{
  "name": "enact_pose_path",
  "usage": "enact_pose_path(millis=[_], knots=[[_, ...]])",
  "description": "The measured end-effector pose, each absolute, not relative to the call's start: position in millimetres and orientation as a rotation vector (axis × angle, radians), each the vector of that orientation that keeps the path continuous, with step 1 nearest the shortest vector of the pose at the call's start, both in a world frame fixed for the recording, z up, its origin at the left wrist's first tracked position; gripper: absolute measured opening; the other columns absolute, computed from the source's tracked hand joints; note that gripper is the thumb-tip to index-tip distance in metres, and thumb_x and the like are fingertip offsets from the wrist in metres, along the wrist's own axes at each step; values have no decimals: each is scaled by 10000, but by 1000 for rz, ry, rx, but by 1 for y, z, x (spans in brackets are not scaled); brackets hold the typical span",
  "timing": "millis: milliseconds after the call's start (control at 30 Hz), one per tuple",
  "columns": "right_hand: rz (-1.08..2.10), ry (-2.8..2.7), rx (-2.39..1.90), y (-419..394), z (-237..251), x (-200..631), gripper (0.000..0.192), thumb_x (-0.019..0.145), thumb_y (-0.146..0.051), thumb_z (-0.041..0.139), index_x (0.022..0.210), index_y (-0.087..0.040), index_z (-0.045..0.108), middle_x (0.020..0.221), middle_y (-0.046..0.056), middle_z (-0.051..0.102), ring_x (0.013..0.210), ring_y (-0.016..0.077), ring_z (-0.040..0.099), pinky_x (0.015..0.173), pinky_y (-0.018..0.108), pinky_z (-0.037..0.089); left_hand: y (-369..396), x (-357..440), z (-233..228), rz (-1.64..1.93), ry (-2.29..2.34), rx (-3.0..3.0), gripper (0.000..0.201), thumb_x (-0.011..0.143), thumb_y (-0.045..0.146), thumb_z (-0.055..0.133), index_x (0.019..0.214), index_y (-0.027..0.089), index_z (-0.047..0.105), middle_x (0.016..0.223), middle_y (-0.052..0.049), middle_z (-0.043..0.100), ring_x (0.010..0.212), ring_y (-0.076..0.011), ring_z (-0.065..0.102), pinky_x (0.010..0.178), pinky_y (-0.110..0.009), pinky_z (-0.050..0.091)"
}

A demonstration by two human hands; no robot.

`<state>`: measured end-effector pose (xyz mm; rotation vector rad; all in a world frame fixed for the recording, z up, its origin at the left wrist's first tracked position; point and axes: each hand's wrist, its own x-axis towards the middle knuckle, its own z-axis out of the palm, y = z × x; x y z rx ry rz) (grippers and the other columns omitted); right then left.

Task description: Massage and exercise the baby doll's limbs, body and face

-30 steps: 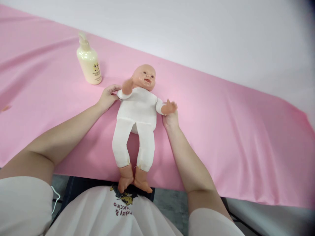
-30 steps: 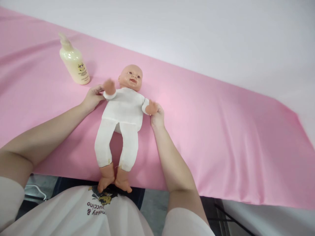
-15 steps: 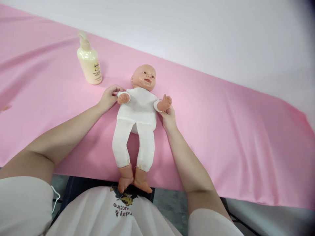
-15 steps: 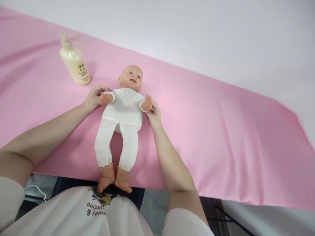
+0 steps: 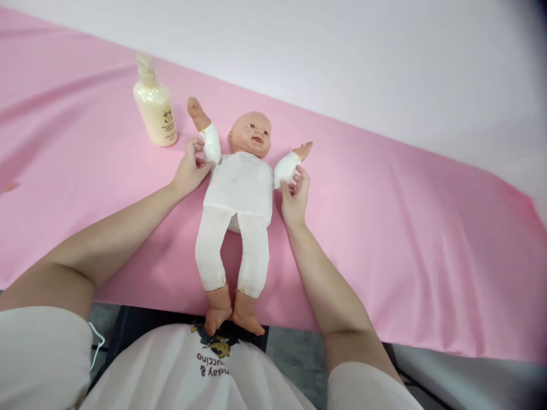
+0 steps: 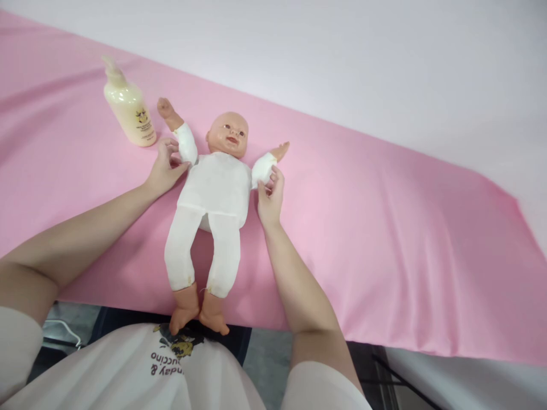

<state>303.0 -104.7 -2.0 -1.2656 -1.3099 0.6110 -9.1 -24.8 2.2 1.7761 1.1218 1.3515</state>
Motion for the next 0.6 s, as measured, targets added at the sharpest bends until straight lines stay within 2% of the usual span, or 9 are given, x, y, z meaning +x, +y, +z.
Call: enact_pose_path(millis=[100, 200, 367, 500, 600], knots=[[608, -1374, -1346, -101, -8, 307, 687, 919, -636, 588, 1508, -321, 431, 1567, 96, 462, 1305, 240, 590, 1116, 476, 516, -26, -11, 5, 1268, 1195, 1812, 606, 825, 274, 698, 1385, 267, 466, 1336, -92, 623, 912, -181, 679, 853, -367, 576], [633, -1391, -1400, -98, -11, 309, 711, 923, -652, 563, 1534, -310, 440, 1553, 99, 491, 1319, 245, 578, 1155, 502, 488, -27, -11, 10, 1186, 1241, 1875, 563, 858, 314, 639, 1403, 233, 522, 1344, -109, 637, 991, -217, 666, 931, -407, 563], [687, -1391, -1410, -97, -10, 309, 697, 918, -638, 587, 1517, -298, 479, 1560, 86, 502, 1373, 252, 540, 1222, 519, 430, -27, -10, 17, 1098, 1343, 2059, 519, 884, 350, 562, 1367, 163, 605, 1284, -145, 680, 1157, -306, 611, 1094, -507, 455], [709, -1355, -1392, -97, -9, 308, 705, 894, -625, 635, 1498, -296, 478, 1579, 85, 485, 1390, 250, 529, 1236, 518, 416, -29, -11, 22, 1024, 1380, 2061, 504, 873, 389, 568, 1307, 144, 643, 1157, -131, 722, 1079, -318, 641, 1052, -498, 467], [725, -1317, -1342, -97, -9, 307, 688, 870, -585, 679, 1462, -297, 480, 1548, 87, 512, 1378, 244, 543, 1220, 513, 433, -31, -11, 20, 1052, 1336, 1941, 562, 837, 373, 604, 1367, 187, 580, 1200, -105, 716, 1074, -296, 656, 1015, -473, 491]])
